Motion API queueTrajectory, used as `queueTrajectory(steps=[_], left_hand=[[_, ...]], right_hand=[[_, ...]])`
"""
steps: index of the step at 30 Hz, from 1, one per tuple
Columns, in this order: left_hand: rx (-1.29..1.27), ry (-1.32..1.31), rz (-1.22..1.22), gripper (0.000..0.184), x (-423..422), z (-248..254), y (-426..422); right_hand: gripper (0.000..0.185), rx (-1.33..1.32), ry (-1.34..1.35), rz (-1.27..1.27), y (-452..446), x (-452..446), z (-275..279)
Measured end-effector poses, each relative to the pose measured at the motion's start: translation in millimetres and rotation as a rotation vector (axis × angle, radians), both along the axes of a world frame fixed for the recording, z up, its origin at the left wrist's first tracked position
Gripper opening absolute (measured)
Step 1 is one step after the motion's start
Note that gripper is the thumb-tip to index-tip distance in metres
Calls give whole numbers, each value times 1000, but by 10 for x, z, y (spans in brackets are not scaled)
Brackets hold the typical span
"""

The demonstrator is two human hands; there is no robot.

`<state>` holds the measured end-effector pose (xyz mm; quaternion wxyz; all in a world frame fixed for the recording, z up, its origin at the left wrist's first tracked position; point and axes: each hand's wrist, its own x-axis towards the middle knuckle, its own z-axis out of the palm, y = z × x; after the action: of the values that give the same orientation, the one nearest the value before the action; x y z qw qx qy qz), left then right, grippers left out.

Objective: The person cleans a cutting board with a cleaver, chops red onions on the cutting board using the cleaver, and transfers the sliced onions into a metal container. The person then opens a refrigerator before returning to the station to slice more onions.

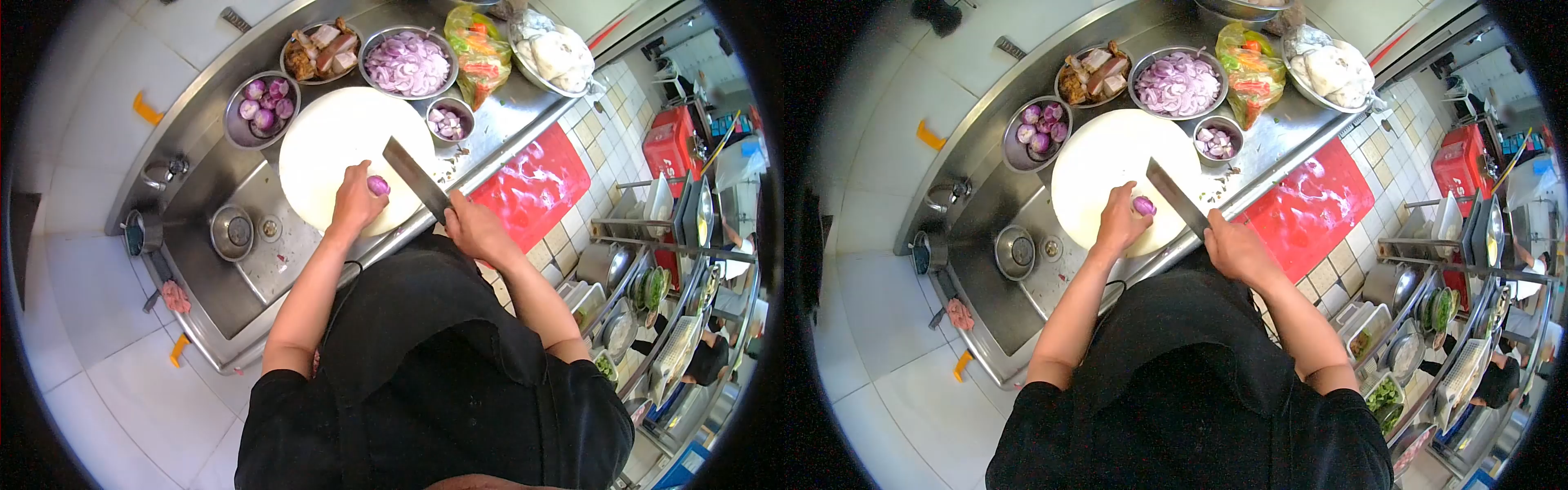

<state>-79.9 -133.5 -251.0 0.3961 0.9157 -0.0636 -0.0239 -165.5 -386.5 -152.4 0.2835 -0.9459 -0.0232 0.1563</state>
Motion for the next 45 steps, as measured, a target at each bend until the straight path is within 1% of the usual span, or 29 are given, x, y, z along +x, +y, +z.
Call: queueTrajectory(steps=[2, 3, 5, 7, 9, 10, 11, 13, 15, 17, 19, 20, 22, 23, 25, 27, 28, 29, 30, 31, 32, 33, 35, 36, 37, 39, 40, 43, 45], left_hand=[[167, 53, -111, 62, 37, 56, -47], [167, 53, -112, 62, 64, 46, -59], [176, 172, -126, 54, 132, 11, -80], [146, 162, -113, 51, 191, 2, -106], [113, 153, -100, 48, 273, 1, -190], [67, 116, -136, 49, 351, 9, -292], [19, 78, -168, 50, 439, 20, -413], [-80, -9, -230, 50, 667, 136, -788], [-180, -134, -293, 53, 927, 186, -1166], [-146, -116, -363, 59, 1195, 151, -1422], [-160, -180, -341, 60, 1276, 211, -1488], [-151, -185, -322, 60, 1314, 231, -1409], [-218, -230, -266, 62, 1344, 368, -1240], [-201, -276, -199, 56, 1384, 407, -1083], [-345, -260, -38, 49, 1614, 163, -614], [-273, -363, 172, 38, 1849, 95, 23], [-321, -237, 333, 30, 1974, 86, 362], [-190, -326, 442, 24, 2235, -274, 808], [-127, -420, 513, 23, 2418, -550, 1261], [111, -282, 615, 25, 2412, -295, 1408], [126, -153, 603, 32, 2511, -323, 1623], [123, -155, 605, 32, 2578, -378, 1757], [371, -321, 262, 41, 2691, -498, 1939], [387, -101, 176, 55, 2743, -538, 1993], [385, -105, 176, 55, 2744, -487, 1960], [559, -11, 166, 72, 2711, -451, 1879], [556, 36, 188, 86, 2729, -447, 1862], [636, 39, 193, 91, 2683, -387, 1857], [635, 85, 183, 88, 2704, -408, 1919]], right_hand=[[25, 38, 10, -56, -79, -5, -22], [25, 76, 21, -110, -123, -13, -40], [25, 125, -7, -173, -241, -73, -132], [25, 173, -35, -246, -395, -175, -262], [22, 181, -188, -326, -569, -268, -389], [22, 178, -188, -330, -656, -310, -440], [20, 246, -159, -409, -745, -342, -480], [18, 313, -132, -484, -882, -355, -454], [19, 317, -65, -610, -988, -336, -363], [16, 344, -112, -596, -1042, -320, -343], [13, 445, -62, -714, -1068, -291, -237], [13, 453, -59, -693, -1088, -285, -193], [12, 454, -32, -749, -1129, -310, -151], [12, 463, -28, -742, -1158, -328, -177], [11, 484, -2, -796, -1230, -380, -233], [12, 437, -11, -762, -1336, -433, -345], [13, 440, -9, -758, -1388, -463, -387], [14, 443, -7, -753, -1402, -454, -408], [15, 487, 30, -779, -1335, -409, -273], [15, 487, 29, -775, -1329, -385, -279], [15, 469, 31, -759, -1338, -364, -282], [15, 449, 30, -743, -1340, -334, -279], [16, 397, 36, -726, -1263, -264, -219], [16, 347, 46, -712, -1230, -232, -197], [16, 347, 42, -712, -1242, -235, -271], [9, 263, -70, -552, -1264, -287, -462], [9, 263, -70, -554, -1256, -317, -494], [10, 192, -37, -525, -1107, -286, -418], [15, 221, 91, -616, -968, -270, -263]])
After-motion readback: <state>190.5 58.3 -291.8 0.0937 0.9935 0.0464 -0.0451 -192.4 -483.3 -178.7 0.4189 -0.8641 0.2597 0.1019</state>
